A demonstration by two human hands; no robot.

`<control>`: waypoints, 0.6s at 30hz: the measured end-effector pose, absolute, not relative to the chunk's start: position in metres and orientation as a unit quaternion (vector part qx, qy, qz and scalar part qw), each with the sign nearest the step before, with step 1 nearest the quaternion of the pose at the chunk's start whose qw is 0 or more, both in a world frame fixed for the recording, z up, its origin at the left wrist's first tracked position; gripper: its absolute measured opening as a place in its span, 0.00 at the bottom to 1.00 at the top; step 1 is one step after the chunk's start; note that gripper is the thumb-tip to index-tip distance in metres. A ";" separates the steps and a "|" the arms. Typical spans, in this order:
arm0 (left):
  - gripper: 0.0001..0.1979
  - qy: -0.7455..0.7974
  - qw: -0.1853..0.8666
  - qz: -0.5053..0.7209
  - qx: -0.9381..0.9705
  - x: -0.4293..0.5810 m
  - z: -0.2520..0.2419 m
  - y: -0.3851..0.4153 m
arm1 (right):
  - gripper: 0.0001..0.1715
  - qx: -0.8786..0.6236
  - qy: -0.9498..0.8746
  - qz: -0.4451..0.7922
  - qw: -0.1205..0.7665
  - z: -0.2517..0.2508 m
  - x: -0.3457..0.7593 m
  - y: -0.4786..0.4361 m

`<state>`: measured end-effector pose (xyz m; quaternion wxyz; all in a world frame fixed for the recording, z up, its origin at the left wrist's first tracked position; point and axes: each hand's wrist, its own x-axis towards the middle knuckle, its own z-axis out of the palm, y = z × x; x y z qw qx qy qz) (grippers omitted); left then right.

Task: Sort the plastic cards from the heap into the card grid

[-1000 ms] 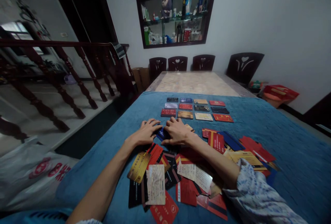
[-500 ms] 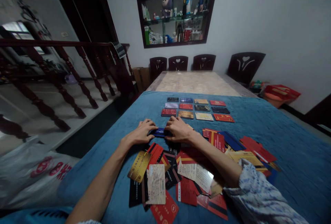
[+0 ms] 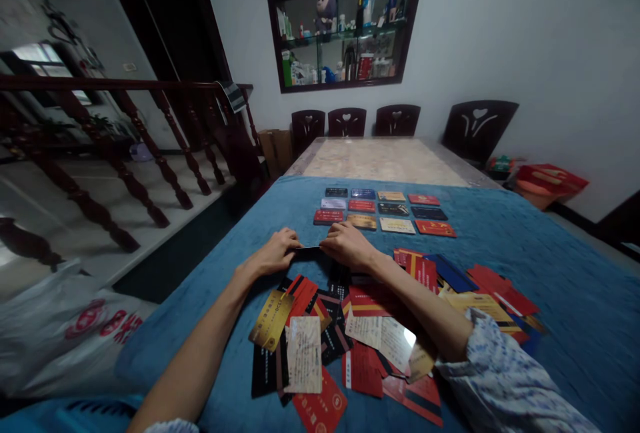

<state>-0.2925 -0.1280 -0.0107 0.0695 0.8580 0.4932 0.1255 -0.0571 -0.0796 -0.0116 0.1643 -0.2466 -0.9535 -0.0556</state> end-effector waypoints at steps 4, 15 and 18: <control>0.16 0.484 0.066 0.157 0.858 -0.292 -0.013 -0.126 | 0.15 -0.243 -0.948 -0.065 0.196 -0.015 -0.057 -0.077; 0.23 0.482 0.078 0.273 0.829 -0.291 -0.019 -0.125 | 0.14 -0.308 -0.926 -0.031 0.217 -0.021 -0.055 -0.074; 0.23 0.496 0.071 0.287 0.817 -0.290 -0.021 -0.125 | 0.18 -0.336 -0.918 -0.032 0.209 -0.021 -0.056 -0.077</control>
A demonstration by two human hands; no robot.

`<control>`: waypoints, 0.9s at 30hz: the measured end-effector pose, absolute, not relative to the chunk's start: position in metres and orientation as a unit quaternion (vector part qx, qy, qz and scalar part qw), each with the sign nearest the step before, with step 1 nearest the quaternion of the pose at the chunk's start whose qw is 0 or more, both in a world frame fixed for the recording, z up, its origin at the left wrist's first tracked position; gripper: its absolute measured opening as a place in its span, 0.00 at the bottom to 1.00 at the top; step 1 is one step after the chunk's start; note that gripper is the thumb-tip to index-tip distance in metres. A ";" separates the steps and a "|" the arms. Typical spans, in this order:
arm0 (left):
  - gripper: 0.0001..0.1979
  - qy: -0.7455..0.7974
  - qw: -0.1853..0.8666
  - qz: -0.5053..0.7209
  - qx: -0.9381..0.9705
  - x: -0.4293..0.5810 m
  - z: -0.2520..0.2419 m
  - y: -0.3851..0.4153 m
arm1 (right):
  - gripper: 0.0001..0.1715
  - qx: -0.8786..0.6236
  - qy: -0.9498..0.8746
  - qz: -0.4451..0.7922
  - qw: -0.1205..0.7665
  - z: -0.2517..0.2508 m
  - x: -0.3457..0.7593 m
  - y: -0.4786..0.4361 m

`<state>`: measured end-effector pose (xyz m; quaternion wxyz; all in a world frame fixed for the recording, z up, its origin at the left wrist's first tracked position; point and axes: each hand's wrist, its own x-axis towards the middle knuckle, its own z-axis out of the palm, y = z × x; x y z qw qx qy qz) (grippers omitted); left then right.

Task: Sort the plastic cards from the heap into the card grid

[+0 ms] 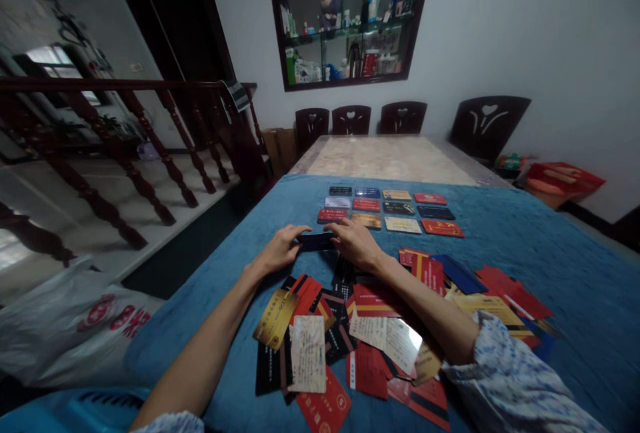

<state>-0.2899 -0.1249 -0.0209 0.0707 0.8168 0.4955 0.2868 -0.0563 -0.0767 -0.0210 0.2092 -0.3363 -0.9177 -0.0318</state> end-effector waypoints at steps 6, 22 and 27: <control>0.17 0.502 0.086 0.293 0.809 -0.288 -0.023 -0.125 | 0.17 -0.360 -0.914 -0.040 0.180 -0.023 -0.058 -0.079; 0.24 0.543 0.060 0.218 0.809 -0.286 -0.030 -0.126 | 0.29 -0.391 -0.913 -0.028 0.109 -0.020 -0.064 -0.088; 0.24 0.557 0.055 0.212 0.801 -0.283 -0.032 -0.126 | 0.31 -0.390 -0.913 -0.033 0.112 -0.020 -0.064 -0.090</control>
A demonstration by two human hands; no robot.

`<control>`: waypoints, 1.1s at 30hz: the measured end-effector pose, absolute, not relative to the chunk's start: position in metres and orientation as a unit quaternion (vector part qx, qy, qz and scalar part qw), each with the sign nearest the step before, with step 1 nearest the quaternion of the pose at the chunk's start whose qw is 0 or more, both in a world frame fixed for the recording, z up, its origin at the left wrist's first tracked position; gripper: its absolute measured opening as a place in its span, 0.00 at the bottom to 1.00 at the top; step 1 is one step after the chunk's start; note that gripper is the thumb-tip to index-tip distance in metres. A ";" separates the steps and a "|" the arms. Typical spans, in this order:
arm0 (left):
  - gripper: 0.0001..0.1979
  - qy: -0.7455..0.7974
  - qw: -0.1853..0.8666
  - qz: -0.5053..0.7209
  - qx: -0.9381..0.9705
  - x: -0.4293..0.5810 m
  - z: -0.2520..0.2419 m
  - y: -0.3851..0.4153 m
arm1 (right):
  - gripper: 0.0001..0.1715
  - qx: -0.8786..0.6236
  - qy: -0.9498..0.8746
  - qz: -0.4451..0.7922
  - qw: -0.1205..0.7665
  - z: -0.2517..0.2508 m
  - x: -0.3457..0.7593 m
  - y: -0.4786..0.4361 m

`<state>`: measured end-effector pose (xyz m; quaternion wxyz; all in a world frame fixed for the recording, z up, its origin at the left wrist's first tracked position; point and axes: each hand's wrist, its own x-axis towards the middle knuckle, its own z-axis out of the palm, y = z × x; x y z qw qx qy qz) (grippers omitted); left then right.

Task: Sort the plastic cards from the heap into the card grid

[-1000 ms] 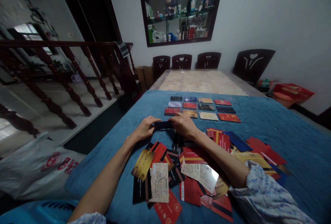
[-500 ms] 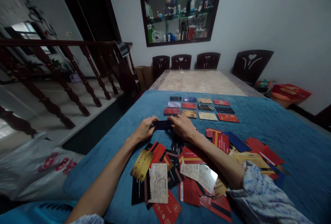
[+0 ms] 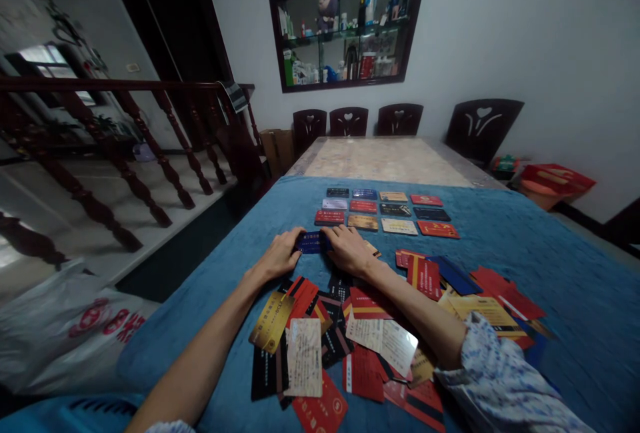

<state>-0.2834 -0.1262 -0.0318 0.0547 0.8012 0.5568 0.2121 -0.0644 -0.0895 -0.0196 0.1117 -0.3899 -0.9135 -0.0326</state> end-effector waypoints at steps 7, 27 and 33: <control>0.26 0.556 0.051 0.223 0.799 -0.285 -0.032 -0.126 | 0.31 -0.389 -0.913 -0.038 0.117 -0.018 -0.064 -0.090; 0.26 0.541 -0.025 0.239 0.806 -0.282 -0.022 -0.124 | 0.31 -0.380 -0.910 -0.056 0.155 -0.007 -0.061 -0.083; 0.26 0.533 -0.028 0.197 0.822 -0.280 -0.013 -0.120 | 0.28 -0.374 -0.916 -0.056 0.135 0.006 -0.054 -0.084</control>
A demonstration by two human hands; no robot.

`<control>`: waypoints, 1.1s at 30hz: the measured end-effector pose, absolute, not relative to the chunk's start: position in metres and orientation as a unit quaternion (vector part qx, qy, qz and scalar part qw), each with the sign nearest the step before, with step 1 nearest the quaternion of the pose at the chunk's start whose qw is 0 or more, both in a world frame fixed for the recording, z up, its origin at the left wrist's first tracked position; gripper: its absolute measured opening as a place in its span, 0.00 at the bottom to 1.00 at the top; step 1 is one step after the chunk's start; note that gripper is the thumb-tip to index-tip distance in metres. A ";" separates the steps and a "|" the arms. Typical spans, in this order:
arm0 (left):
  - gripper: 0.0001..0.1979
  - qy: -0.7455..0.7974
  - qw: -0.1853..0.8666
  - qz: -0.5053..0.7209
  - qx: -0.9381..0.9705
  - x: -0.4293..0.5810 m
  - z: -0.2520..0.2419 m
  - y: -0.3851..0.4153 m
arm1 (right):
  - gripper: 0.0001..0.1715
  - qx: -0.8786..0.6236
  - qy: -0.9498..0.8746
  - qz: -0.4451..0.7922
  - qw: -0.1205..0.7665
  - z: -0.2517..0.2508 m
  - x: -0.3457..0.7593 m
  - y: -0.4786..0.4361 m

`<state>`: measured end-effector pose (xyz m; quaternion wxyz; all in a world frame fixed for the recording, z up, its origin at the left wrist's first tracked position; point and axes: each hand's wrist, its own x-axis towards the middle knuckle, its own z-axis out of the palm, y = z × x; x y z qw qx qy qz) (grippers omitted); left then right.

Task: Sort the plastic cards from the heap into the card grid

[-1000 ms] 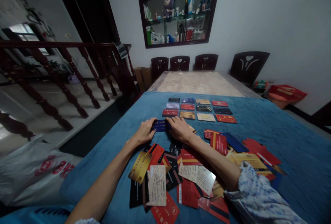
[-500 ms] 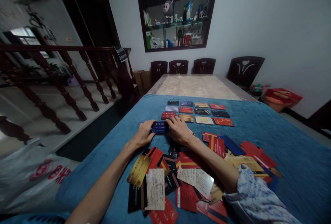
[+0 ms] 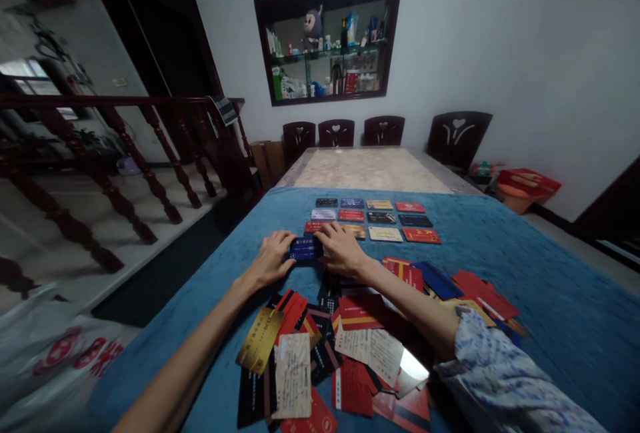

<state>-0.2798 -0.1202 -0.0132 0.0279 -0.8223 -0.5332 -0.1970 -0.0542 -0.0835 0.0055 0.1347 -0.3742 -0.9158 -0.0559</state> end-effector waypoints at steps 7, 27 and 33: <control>0.25 -0.511 0.035 -0.156 -0.844 -0.268 0.003 -0.111 | 0.27 -0.379 -0.918 -0.039 0.114 0.018 -0.041 -0.079; 0.23 -0.493 0.041 -0.121 -0.861 -0.222 0.024 -0.060 | 0.24 -0.401 -0.910 -0.054 0.091 0.029 0.002 -0.036; 0.23 -0.499 0.033 -0.093 -0.861 -0.208 0.032 -0.044 | 0.25 -0.407 -0.908 -0.054 0.085 0.031 0.012 -0.019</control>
